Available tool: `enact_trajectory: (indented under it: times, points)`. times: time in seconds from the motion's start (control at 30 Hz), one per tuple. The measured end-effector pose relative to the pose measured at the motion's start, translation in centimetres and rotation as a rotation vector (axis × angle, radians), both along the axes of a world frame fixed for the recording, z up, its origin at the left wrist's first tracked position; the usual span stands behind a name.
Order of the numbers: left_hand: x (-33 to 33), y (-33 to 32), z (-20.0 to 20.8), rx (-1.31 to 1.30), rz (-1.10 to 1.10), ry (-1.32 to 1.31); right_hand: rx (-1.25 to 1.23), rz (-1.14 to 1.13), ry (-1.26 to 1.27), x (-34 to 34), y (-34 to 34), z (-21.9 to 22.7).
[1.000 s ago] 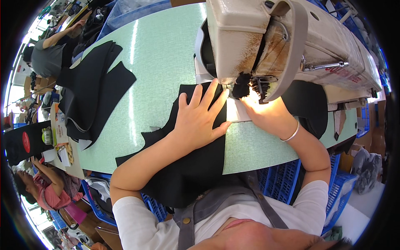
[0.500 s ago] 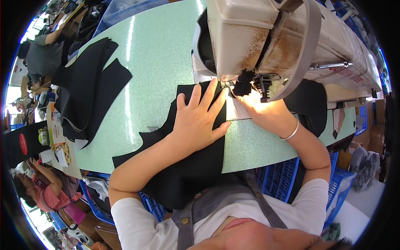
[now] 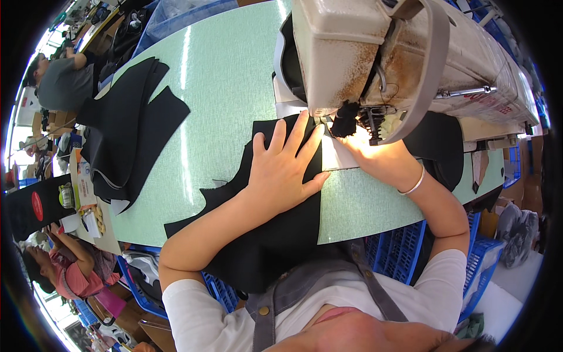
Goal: The person stitches fabric shoe pieces together using a sewing machine, trims the thread with snips, and turns the sewn piece inside out by hand before setting it aside and stitching more fabric pieces.
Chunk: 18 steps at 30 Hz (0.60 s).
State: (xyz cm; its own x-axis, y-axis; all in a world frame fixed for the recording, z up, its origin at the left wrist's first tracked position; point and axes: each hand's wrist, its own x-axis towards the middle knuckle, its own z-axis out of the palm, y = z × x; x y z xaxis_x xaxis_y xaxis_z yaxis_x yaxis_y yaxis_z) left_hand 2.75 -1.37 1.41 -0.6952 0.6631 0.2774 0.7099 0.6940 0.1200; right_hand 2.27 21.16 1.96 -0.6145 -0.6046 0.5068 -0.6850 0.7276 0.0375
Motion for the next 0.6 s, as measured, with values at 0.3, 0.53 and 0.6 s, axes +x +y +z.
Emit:
enact_trajectory:
  times: [0.3, 0.53, 0.6]
  points:
    - [0.1, -0.1, 0.0, -0.019, 0.004, -0.008, 0.004, 0.006, -0.031, 0.3, 0.2, 0.1]
    - [0.1, 0.0, 0.1, 0.007, 0.006, 0.012, 0.006, -0.012, -0.061, 0.3, 0.2, -0.4]
    - [0.1, 0.0, 0.1, -0.016, 0.009, -0.013, 0.006, 0.001, -0.04, 0.3, 0.1, -0.1]
